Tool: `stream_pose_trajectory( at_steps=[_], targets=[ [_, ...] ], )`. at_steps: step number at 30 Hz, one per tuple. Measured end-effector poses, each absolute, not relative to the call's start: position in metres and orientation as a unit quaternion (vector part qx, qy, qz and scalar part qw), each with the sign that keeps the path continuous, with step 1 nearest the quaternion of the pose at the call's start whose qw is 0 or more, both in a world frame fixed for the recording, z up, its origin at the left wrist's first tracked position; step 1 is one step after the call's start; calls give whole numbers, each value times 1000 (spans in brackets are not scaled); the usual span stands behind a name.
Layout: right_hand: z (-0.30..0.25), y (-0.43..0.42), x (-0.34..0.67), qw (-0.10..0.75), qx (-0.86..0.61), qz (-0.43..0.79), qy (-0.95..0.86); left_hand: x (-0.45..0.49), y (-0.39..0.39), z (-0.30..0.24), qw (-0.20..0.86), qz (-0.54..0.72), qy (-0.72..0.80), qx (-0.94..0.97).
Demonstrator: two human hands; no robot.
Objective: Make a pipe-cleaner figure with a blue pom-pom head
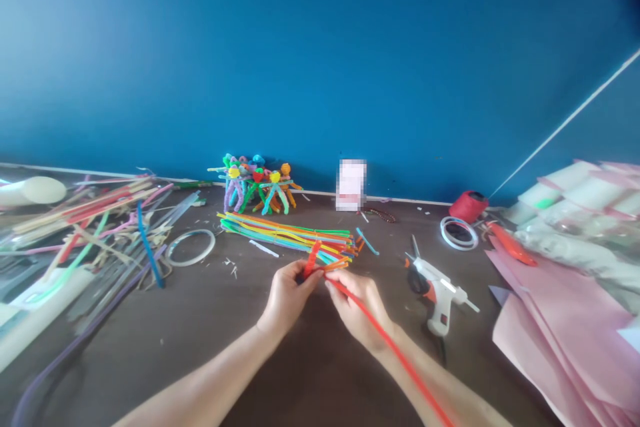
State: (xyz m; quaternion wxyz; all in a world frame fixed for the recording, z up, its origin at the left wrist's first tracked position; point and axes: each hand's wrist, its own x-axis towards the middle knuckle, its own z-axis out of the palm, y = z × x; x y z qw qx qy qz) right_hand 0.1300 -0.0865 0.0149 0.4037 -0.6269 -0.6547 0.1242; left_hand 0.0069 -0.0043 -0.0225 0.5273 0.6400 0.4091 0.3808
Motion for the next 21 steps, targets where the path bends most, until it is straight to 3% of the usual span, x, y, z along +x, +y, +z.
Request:
stream_pose_trajectory(
  at_steps=[6, 11, 17, 21],
  targets=[
    [22, -89, 134, 326, -635, -35, -699, 4, -3, -17, 476, 338, 392, 711],
    [26, -85, 139, 358, -620, -77, -694, 3, -2, -10, 473, 317, 386, 726],
    [21, -80, 144, 412, -631, 107, -649, -4, 7, -1, 479, 242, 332, 776],
    [22, -80, 148, 403, -617, 389, -553, -11, 11, 8, 524, 178, 238, 798]
  ],
)
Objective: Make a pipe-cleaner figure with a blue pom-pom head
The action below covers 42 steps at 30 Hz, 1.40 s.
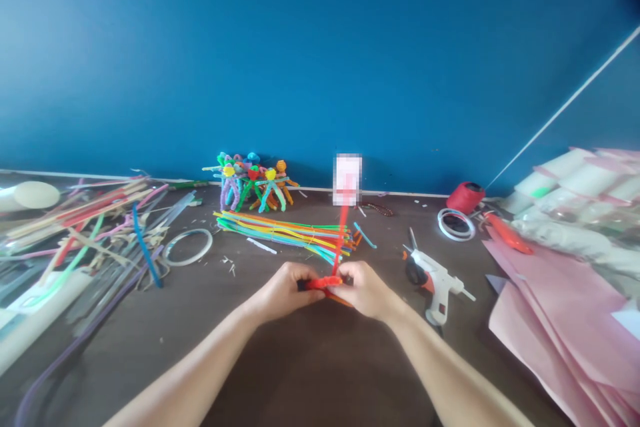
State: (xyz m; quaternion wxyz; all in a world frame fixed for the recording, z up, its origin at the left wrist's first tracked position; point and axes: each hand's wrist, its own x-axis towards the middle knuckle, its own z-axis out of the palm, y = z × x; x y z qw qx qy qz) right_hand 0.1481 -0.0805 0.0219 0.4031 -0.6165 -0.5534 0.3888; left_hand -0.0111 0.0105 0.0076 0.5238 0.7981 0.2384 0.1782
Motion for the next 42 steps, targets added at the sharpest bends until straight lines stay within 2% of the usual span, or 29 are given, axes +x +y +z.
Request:
stream_pose_trajectory(
  at_steps=[3, 6, 9, 13, 20, 26, 28, 32, 34, 42],
  targets=[
    [24, -80, 148, 461, -513, 599, -407, -13, 9, 10, 611, 168, 203, 746],
    [24, -80, 144, 535, -421, 658, -323, -9, 2, 6, 739, 219, 191, 608],
    [22, -78, 139, 588, -398, 628, -318, -1, -5, 0, 819, 275, 216, 455],
    [17, -76, 134, 624, -473, 508, -359, 7, -12, -3, 823, 318, 275, 382],
    [10, -78, 129, 575, -592, 341, -450, 12, -15, -4, 686, 411, 366, 477],
    [12, -85, 125, 501, -616, 260, -549, 7, -8, -13, 589, 412, 403, 567],
    [13, -85, 125, 495, -622, 253, -551, 7, -6, -11, 626, 398, 387, 548],
    [10, -83, 128, 499, -633, 250, -536, 6, -4, -2, 781, 325, 336, 414],
    [9, -82, 129, 502, -628, 263, -532, 5, -3, 2, 823, 296, 328, 356],
    [7, -79, 131, 533, -617, 318, -484, 2, 1, 3, 855, 246, 332, 313]
  ],
)
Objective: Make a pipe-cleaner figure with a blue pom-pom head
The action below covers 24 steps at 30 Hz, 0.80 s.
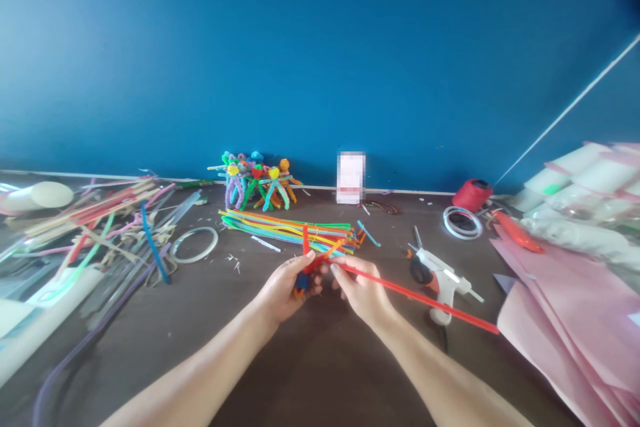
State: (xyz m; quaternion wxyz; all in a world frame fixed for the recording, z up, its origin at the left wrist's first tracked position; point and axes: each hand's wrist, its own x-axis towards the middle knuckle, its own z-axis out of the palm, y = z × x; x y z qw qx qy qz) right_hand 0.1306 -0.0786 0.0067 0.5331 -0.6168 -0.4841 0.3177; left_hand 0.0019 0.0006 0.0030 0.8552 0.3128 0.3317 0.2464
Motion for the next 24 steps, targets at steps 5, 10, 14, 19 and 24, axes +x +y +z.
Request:
stream_pose_trajectory(
  at_steps=[5, 10, 14, 19, 24],
  targets=[
    [9, -80, 131, 520, -618, 292, -512, 5, -2, 2, 826, 268, 322, 377],
    [16, -85, 130, 454, -624, 194, -607, 7, -4, 0, 726, 302, 349, 510],
    [22, -89, 134, 378, -610, 51, -694, 5, -4, -4, 626, 287, 363, 627],
    [22, -83, 145, 449, -605, 94, -651, -3, 3, -3, 609, 193, 326, 697],
    [17, -75, 152, 492, -531, 515, -460, -12, 9, 8, 700, 87, 229, 671]
  ],
)
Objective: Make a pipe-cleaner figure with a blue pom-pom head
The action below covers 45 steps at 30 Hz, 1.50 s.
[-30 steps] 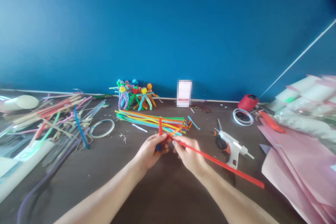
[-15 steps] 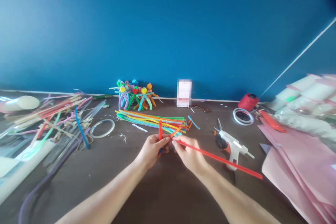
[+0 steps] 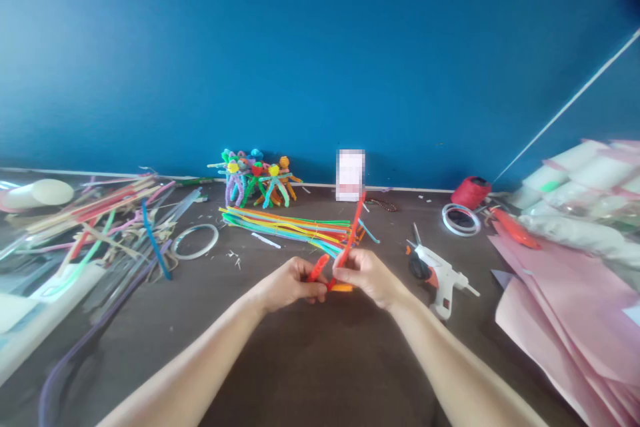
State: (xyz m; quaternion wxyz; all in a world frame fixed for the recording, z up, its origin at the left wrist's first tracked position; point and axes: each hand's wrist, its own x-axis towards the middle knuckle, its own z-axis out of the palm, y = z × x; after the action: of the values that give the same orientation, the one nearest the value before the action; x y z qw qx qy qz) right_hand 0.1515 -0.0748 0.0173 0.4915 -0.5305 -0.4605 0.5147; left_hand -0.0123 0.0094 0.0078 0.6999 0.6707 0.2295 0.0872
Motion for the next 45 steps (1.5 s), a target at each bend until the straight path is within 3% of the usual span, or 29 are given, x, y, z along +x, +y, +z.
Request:
stream_pose_trajectory(
  at_steps=[2, 5, 9, 15, 21, 25, 28, 32, 35, 45],
  targets=[
    [16, -74, 151, 501, -486, 604, -385, -14, 9, 9, 743, 84, 194, 635],
    [13, -73, 147, 544, -472, 610, -329, -10, 4, 5, 783, 171, 206, 561],
    [11, -72, 140, 569, -547, 494, -366, 2, -4, 2, 793, 281, 277, 463],
    [15, -81, 129, 492, -623, 228, -564, 8, -7, 3, 704, 349, 341, 516],
    [26, -91, 127, 402, -613, 118, -670, 5, -5, -1, 619, 328, 370, 611],
    [25, -87, 137, 436, -608, 74, -659, 1, 0, -1, 623, 245, 345, 658],
    [19, -79, 145, 496, -621, 162, -586, -2, 4, 1, 680, 170, 325, 635],
    [11, -72, 149, 540, -570, 469, -404, -7, 6, 3, 755, 148, 270, 580],
    [10, -71, 148, 547, -506, 591, -310, -8, 3, 2, 816, 162, 235, 503],
    [8, -70, 143, 543, -573, 516, -333, 1, -4, 2, 834, 205, 318, 402]
  ],
)
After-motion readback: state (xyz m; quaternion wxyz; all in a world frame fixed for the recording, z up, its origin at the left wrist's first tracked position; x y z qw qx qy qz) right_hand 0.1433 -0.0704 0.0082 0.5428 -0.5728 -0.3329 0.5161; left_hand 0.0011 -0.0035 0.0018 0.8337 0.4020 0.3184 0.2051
